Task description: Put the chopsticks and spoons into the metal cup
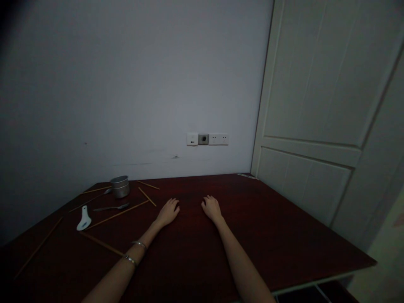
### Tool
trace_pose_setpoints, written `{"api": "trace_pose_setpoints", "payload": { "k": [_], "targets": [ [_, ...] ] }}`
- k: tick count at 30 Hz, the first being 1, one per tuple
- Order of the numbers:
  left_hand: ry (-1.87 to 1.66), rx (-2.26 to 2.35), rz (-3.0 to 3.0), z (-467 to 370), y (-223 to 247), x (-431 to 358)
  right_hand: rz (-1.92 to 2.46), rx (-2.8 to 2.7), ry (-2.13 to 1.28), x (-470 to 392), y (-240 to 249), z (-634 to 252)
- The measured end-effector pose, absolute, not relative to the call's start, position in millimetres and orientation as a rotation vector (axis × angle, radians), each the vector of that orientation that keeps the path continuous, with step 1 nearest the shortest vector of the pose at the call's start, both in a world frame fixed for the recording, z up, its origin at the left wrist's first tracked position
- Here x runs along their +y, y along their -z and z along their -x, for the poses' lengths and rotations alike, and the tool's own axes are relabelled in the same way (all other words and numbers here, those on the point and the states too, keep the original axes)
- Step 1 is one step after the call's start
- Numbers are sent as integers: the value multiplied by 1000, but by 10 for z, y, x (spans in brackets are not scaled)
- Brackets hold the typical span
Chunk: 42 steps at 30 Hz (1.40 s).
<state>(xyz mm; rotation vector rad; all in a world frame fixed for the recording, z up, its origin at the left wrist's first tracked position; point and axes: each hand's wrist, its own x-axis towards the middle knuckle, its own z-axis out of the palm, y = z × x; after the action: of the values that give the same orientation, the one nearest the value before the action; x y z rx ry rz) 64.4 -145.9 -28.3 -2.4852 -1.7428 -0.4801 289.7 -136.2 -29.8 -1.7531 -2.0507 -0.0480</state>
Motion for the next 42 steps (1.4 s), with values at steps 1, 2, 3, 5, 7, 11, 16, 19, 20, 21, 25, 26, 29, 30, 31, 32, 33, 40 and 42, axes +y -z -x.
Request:
{"api": "trace_pose_setpoints", "payload": {
  "k": [1,2,3,5,7,11,16,19,20,21,25,26,29,30,31,32,33,40,42],
  "targets": [
    [474,-1749,2490,-643,275,-1465,1751,-2051,46,-1357,302,-2898],
    [469,-1756,2493,-642,269,-1470,1751,-2051,45,-1352,306,-2899],
    [466,-1761,2496,-641,264,-1474,1752,-2051,44,-1348,310,-2900],
    [468,-1773,2496,-638,260,-1479,1755,-2048,45,-1342,315,-2902],
    [478,-1782,2495,-632,261,-1479,1756,-2050,47,-1339,318,-2905],
    [503,-1778,2506,-624,272,-1472,1742,-2070,52,-1340,322,-2914],
    [458,-1794,2494,-634,276,-1469,1738,-2087,52,-1344,331,-2922],
    [462,-1793,2498,-639,266,-1478,1751,-2087,47,-1344,330,-2923],
    [468,-1792,2500,-638,261,-1482,1755,-2086,46,-1344,329,-2922],
    [476,-1791,2501,-637,257,-1487,1757,-2086,46,-1344,328,-2921],
    [475,-1792,2510,-635,253,-1502,1770,-2091,52,-1348,330,-2908],
    [476,-1788,2507,-637,257,-1505,1769,-2094,58,-1349,331,-2905],
    [469,-1760,2494,-654,265,-1511,1748,-2094,74,-1349,329,-2902],
    [449,-1750,2490,-662,259,-1514,1740,-2097,73,-1344,323,-2903],
    [419,-1746,2489,-670,245,-1517,1740,-2103,65,-1335,313,-2902],
    [380,-1748,2495,-677,219,-1521,1749,-2107,51,-1322,299,-2898],
    [336,-1756,2511,-682,181,-1526,1765,-2110,33,-1303,279,-2889],
    [400,-1766,2766,-569,-350,-1632,1643,-2122,-82,-1069,26,-2518],
    [433,-1757,2793,-461,-500,-1675,1563,-2137,-140,-992,-64,-2307]
  ]
}}
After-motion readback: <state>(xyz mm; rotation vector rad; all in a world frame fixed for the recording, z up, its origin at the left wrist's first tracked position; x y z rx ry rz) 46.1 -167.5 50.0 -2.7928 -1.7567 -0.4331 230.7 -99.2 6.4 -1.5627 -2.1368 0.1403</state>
